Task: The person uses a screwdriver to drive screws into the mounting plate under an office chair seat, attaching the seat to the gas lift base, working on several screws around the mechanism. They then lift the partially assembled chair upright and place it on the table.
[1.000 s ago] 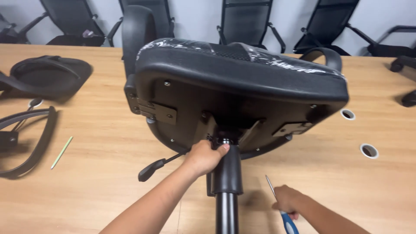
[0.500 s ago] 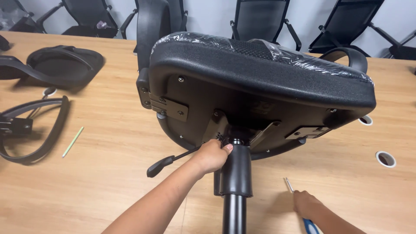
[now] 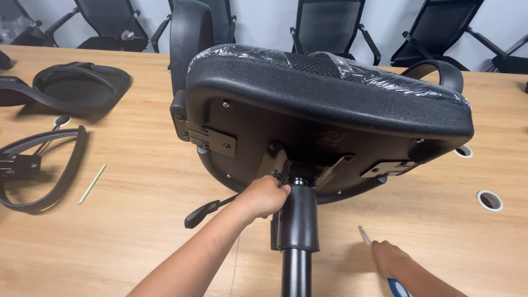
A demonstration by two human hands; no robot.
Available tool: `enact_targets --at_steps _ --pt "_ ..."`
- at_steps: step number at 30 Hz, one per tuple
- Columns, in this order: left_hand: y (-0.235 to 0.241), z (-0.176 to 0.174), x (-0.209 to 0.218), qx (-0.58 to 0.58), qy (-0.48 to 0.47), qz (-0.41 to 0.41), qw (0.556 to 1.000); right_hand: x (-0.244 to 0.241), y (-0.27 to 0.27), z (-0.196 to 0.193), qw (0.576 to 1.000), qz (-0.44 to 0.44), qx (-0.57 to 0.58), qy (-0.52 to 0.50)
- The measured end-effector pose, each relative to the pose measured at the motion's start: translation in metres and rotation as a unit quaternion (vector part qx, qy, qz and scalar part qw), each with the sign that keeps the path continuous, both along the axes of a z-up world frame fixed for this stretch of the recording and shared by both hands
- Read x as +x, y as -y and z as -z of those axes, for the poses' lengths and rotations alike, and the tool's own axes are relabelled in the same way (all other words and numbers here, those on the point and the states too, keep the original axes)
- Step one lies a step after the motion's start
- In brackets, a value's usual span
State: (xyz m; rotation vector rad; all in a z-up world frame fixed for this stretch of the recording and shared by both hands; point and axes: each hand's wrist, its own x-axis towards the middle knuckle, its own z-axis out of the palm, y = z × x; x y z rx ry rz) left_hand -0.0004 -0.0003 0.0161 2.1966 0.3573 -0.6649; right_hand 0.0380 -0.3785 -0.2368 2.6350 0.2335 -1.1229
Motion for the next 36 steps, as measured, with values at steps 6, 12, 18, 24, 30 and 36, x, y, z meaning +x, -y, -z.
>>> enact_targets --at_steps 6,12,18,24,30,36 --pt "0.021 -0.054 -0.015 0.177 0.139 0.043 0.973 -0.008 -0.050 -0.128 0.957 0.135 0.219 -0.133" --pt "0.073 -0.039 -0.013 -0.028 0.217 0.024 0.976 -0.034 -0.097 -0.271 0.881 0.222 0.412 -0.069" --pt "0.115 0.032 0.022 -0.388 0.130 -0.072 0.910 -0.049 -0.113 -0.293 0.832 0.248 0.497 0.013" --pt "0.115 0.033 0.023 -0.511 0.103 -0.126 0.844 -0.056 -0.109 -0.281 0.784 0.256 0.564 0.036" --pt "0.118 0.033 0.024 -0.529 0.093 -0.154 0.829 -0.061 -0.113 -0.295 0.783 0.265 0.560 0.052" --pt "0.116 0.017 0.021 -0.532 0.076 -0.189 0.822 -0.069 -0.112 -0.289 0.773 0.277 0.563 0.089"
